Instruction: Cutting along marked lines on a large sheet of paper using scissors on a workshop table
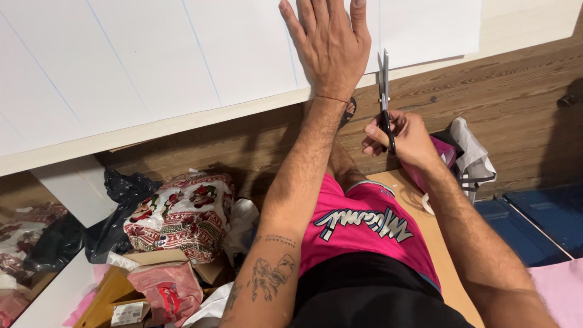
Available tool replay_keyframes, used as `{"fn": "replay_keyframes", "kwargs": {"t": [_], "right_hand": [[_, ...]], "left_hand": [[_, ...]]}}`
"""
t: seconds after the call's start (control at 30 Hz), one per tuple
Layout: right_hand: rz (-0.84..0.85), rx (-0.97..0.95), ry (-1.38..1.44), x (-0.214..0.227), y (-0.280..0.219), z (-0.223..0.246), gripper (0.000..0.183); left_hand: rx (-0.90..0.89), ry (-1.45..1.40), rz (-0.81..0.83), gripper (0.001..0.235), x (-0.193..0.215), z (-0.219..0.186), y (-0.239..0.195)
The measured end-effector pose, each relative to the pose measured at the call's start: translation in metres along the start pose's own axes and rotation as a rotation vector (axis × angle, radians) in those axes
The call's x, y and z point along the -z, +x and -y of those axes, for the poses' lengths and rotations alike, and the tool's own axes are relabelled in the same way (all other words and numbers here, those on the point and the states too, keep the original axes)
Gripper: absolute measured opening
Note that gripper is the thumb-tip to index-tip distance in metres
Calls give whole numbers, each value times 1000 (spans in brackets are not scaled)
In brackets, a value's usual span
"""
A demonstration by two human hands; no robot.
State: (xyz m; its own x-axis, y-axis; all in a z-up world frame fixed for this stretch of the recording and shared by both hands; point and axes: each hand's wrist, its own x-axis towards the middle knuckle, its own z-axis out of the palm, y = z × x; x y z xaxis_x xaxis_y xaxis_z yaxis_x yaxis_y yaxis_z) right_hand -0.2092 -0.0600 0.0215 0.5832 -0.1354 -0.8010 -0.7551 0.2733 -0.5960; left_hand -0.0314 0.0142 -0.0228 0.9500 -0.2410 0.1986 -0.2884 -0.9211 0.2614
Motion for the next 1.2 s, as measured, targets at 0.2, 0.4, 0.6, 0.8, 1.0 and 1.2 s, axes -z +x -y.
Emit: {"fn": "replay_keyframes", "kwargs": {"t": [0.2,0.4,0.6,0.8,1.0,1.2], "right_hand": [[6,-18,-23,7,5,-7,21],[48,21,-71,14,13,-16,22],[3,19,-84,3,9,-1,25],[-10,36,-123,0,9,2,21],[-30,14,-69,-1,8,1,21],[-47,-27,-66,-5,3,9,21]], "left_hand": [[7,-15,2,57,0,0,0],[16,-36,-4,58,0,-1,1],[27,-36,6,59,0,-1,0],[38,30,47,60,1,-2,1],[45,84,92,61,1,-3,2],[30,24,25,46,-3,-1,0]]}}
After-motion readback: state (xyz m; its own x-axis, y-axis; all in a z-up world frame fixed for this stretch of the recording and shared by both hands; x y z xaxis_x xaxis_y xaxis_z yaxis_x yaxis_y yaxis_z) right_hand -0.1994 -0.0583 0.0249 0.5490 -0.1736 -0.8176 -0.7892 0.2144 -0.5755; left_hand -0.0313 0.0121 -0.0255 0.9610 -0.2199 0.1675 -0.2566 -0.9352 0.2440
